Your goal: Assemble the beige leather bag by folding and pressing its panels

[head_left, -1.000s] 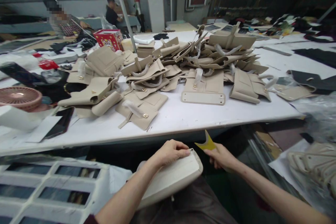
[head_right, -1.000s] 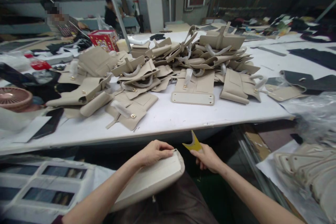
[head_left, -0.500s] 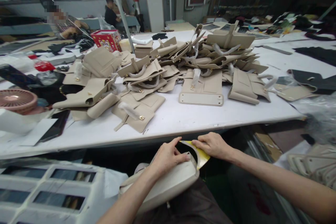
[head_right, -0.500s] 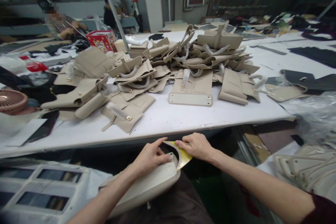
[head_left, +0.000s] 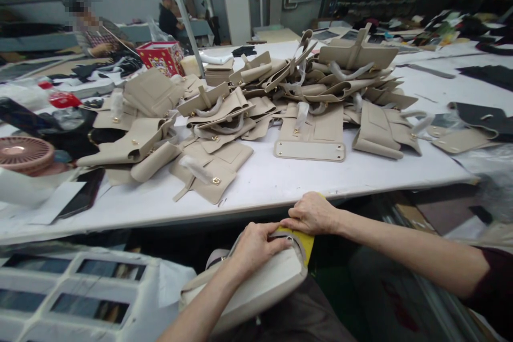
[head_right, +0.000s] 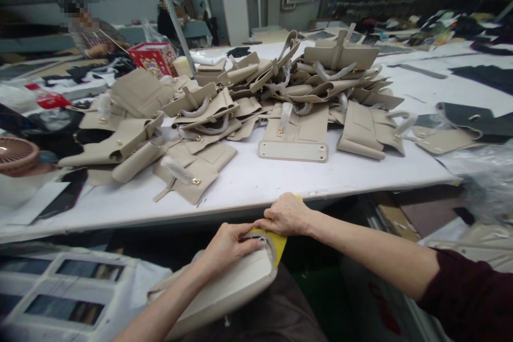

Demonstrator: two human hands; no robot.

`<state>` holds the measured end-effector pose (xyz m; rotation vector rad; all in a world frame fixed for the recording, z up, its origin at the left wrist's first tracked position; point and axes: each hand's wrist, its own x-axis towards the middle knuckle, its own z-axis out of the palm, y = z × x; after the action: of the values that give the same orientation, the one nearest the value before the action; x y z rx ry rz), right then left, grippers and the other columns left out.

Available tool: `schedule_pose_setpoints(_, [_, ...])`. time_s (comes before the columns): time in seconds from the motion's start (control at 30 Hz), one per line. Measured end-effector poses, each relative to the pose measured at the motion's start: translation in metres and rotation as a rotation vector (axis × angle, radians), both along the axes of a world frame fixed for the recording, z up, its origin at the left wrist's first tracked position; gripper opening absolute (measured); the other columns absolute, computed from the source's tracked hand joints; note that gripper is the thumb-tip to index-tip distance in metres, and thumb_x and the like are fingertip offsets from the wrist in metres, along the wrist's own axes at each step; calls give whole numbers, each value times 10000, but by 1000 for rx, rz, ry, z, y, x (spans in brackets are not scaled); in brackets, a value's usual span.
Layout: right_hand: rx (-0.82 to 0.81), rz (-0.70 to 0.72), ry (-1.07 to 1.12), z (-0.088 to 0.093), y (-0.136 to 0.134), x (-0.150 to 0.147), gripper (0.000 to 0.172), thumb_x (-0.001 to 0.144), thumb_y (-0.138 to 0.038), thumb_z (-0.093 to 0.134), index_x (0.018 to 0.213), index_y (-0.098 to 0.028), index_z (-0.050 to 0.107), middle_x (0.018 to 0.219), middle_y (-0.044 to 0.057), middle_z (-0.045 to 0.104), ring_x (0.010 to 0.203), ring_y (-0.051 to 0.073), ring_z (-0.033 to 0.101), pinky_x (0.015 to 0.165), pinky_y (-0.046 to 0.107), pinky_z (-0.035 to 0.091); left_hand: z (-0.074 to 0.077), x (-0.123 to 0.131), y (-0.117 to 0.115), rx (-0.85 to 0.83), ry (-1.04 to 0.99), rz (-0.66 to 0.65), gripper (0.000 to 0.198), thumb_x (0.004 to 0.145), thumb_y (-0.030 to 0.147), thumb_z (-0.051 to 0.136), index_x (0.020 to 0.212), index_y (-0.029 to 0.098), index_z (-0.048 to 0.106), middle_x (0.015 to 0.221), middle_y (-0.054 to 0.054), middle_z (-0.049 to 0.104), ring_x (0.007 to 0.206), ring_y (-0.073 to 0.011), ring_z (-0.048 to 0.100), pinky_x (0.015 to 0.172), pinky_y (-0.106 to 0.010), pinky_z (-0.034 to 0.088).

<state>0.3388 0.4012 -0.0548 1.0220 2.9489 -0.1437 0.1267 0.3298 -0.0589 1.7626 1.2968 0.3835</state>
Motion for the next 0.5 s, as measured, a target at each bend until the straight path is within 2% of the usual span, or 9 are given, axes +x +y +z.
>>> schedule_pose_setpoints(0.13, [-6,20,5,1,-1,-1,630,989,-571,359,660,-176,722,598,96,706,522,183,621,506,284,158,0,0,-1,-7,62,2,393,847,557,577,903,217,765,622,23,592,586,-131,478,543,-232,289])
schedule_pose_setpoints(0.3, [-86,19,-13,1,1,-6,662,1007,-557,309,677,-167,730,644,121,721,557,196,633,515,285,192,2,0,0,-27,112,-23,443,843,586,559,769,186,735,581,24,541,555,-123,440,524,-237,265])
schedule_pose_setpoints(0.5, [-145,22,-15,-6,-8,-2,678,1026,-471,244,654,-173,726,627,140,708,528,212,625,505,304,170,8,3,-1,28,207,-29,425,859,560,558,779,190,750,634,-16,657,568,-145,509,548,-250,305])
